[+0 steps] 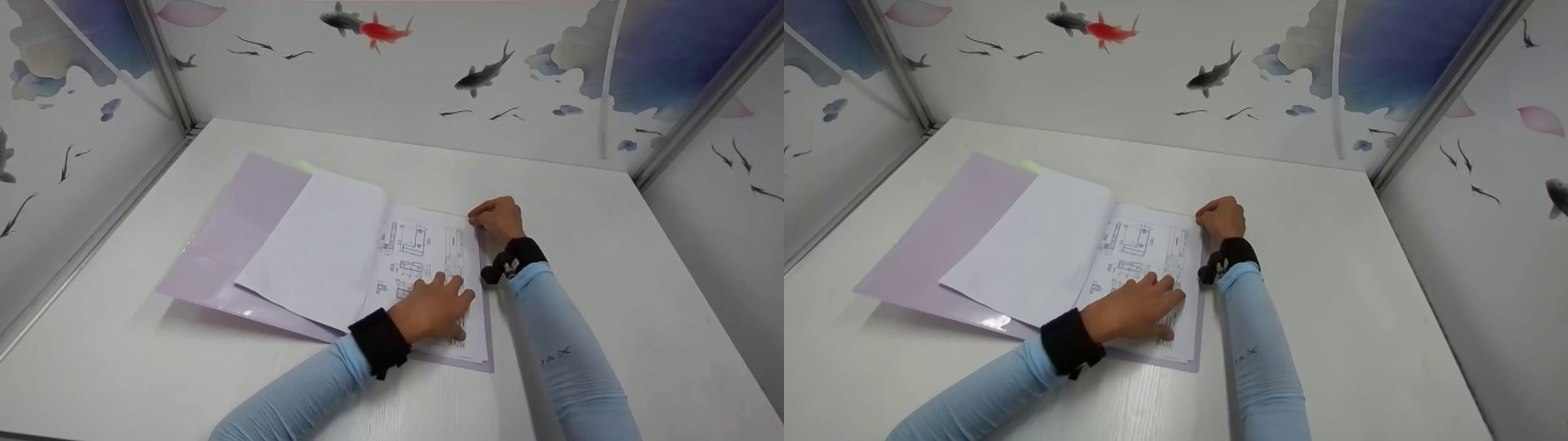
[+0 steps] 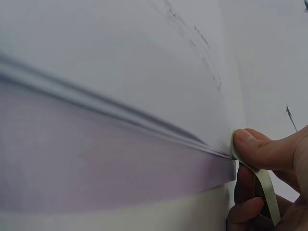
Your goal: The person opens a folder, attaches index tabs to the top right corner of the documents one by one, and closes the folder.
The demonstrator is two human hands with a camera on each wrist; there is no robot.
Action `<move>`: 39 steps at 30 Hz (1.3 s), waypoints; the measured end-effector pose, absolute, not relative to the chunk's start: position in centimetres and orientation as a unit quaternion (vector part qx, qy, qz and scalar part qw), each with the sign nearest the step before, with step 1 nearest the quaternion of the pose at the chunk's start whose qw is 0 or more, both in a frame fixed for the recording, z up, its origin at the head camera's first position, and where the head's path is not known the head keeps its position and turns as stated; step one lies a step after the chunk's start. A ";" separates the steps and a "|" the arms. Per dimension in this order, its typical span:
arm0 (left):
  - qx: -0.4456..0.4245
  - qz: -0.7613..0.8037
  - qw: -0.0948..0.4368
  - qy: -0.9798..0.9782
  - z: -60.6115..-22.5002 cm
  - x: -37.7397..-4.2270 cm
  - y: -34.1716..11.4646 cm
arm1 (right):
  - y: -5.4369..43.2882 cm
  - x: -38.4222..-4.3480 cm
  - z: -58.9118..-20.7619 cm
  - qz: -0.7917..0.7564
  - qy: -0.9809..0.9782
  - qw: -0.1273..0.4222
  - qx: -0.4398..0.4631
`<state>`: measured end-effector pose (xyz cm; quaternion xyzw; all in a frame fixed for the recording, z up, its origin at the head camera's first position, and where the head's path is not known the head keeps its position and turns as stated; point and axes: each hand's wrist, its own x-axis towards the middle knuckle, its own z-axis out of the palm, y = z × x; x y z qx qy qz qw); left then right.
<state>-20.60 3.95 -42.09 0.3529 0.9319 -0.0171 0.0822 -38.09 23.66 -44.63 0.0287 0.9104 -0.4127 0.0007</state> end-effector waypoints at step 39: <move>0.350 -0.016 0.080 0.933 -42.5 -20.8 4.1 | 23.5 -37.7 -44.6 -0.387 0.920 0.001 0.056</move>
